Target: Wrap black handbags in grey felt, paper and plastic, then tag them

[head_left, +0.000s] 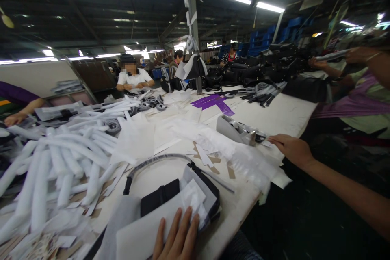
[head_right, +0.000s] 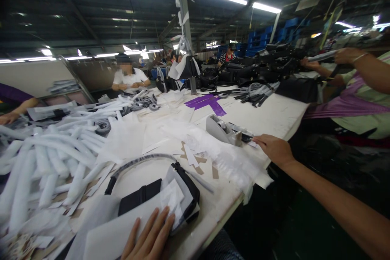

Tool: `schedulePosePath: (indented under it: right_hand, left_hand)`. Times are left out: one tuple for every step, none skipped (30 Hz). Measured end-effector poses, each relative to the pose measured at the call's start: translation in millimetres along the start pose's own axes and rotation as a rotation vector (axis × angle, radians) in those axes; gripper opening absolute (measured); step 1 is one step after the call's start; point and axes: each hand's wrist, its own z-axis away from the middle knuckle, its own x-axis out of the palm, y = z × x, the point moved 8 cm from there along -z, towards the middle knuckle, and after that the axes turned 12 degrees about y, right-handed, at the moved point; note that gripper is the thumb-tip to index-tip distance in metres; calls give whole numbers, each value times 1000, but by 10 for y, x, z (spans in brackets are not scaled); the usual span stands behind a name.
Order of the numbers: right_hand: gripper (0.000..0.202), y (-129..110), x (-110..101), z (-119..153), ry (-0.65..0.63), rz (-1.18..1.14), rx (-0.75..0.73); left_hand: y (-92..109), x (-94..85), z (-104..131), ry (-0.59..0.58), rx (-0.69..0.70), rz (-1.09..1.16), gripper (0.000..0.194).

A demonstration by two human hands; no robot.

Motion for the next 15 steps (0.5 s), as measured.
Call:
schedulePosePath:
  right_hand:
    - [31,-89,-72,26,-18,16,-67]
    - [28,-183,-144,58,-44,25,-125]
    - [26,-294,-214,96,-75,34,-188]
    - [26,-424,-283,138,-104,46,-266]
    - [27,-573,-351,187,-129,62,-361]
    - [29,-738,-414,245,-148,81,-470]
    - [32,-914,-470,314,-163,94,-590]
    - [35,-1096,-518,396,-181,94,-712]
    - [37,-1277,-553,486,-205,76,-819]
    - [37,-1452,-573,577,-246,44,-901]
    - [37,-1628,-576,670,-298,7,-964]
    - [37,-1808,-568,763,-354,-30,-1012]
    - [37,-1990,-548,850,-412,-60,-1042]
    - [36,-2174,-517,930,-470,-84,-1057]
    - [33,-2358,-476,1005,-533,-111,-1064]
  left_hand:
    - [1,0,4,-2,-4,1,44]
    - [2,0,7,-3,-7,3,44]
    - [5,-1,7,-4,-9,4,44]
    - [9,-5,4,-5,-11,6,43]
    - [13,-10,-2,-6,-16,11,43]
    - [17,-19,-12,-8,-25,20,42]
    - [22,-32,-25,-9,-36,31,41]
    - [28,-48,-41,-12,-48,41,40]
    - [34,-65,-57,-17,-63,51,40]
    - [39,-81,-72,-27,-82,59,40]
    - [43,-95,-86,-39,-102,63,40]
    - [47,-107,-97,-55,-122,65,40]
    - [51,-115,-105,-72,-141,64,40]
    - [55,-119,-110,-90,-157,63,39]
    - [59,-121,-114,-105,-170,62,39]
